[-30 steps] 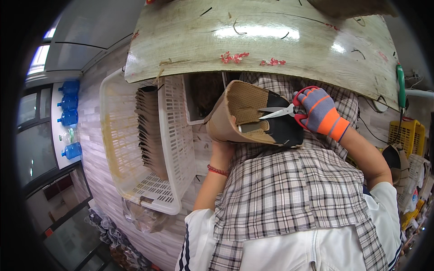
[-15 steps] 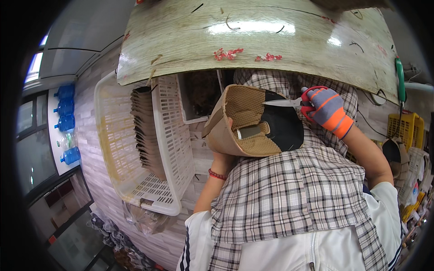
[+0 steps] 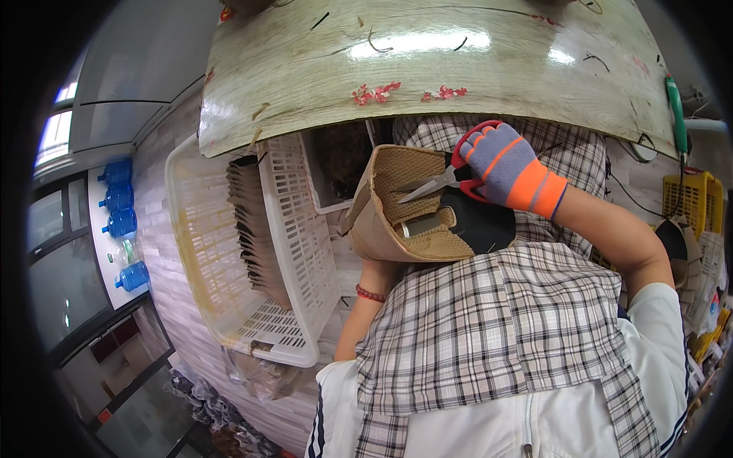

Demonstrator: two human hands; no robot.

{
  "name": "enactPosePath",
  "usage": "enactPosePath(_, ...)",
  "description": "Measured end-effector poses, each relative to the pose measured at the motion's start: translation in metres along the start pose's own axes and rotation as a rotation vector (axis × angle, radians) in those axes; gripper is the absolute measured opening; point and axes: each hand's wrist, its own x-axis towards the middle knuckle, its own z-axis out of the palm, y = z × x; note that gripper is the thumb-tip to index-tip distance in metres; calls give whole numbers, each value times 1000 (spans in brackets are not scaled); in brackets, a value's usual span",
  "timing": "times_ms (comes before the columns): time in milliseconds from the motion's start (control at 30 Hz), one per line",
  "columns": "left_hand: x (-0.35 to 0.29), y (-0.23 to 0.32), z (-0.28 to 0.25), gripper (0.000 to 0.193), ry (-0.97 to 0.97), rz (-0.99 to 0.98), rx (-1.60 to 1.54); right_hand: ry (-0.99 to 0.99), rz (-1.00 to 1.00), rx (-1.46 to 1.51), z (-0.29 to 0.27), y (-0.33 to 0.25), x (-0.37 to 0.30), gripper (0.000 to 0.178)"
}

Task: The person uses shears to trim the edges of shoe uppers held in the left hand. After each cut, the trimmed upper is placed on a nearby table. The process repeats for several uppers in a workshop setting.

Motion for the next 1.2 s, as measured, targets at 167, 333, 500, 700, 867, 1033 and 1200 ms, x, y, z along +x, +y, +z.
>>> enactPosePath(167, -1, 6, 8, 50, 140, -168, -239, -11, 19, -60, 6, -2, -1, 30)
enactPosePath(333, -8, 5, 6, 50, 50, -150, -112, -60, 39, 47, 3, 4, -4, 29)
enactPosePath(500, -15, 5, 5, 49, -27, -122, 25, 30, -8, 47, 7, 2, -5, 31)
enactPosePath(700, -18, 17, 18, 50, -53, -85, 77, 75, -17, -18, 11, -4, -3, 22)
enactPosePath(867, -18, 23, 24, 52, -34, -189, -4, -43, 77, -68, -2, 10, -13, 23)
enactPosePath(1033, -16, 20, 24, 53, -5, -262, -181, 97, 4, 41, -5, 4, -8, 34)
enactPosePath(1200, -15, 19, 24, 54, -10, -176, -63, 31, -52, -19, 2, 3, 3, 30)
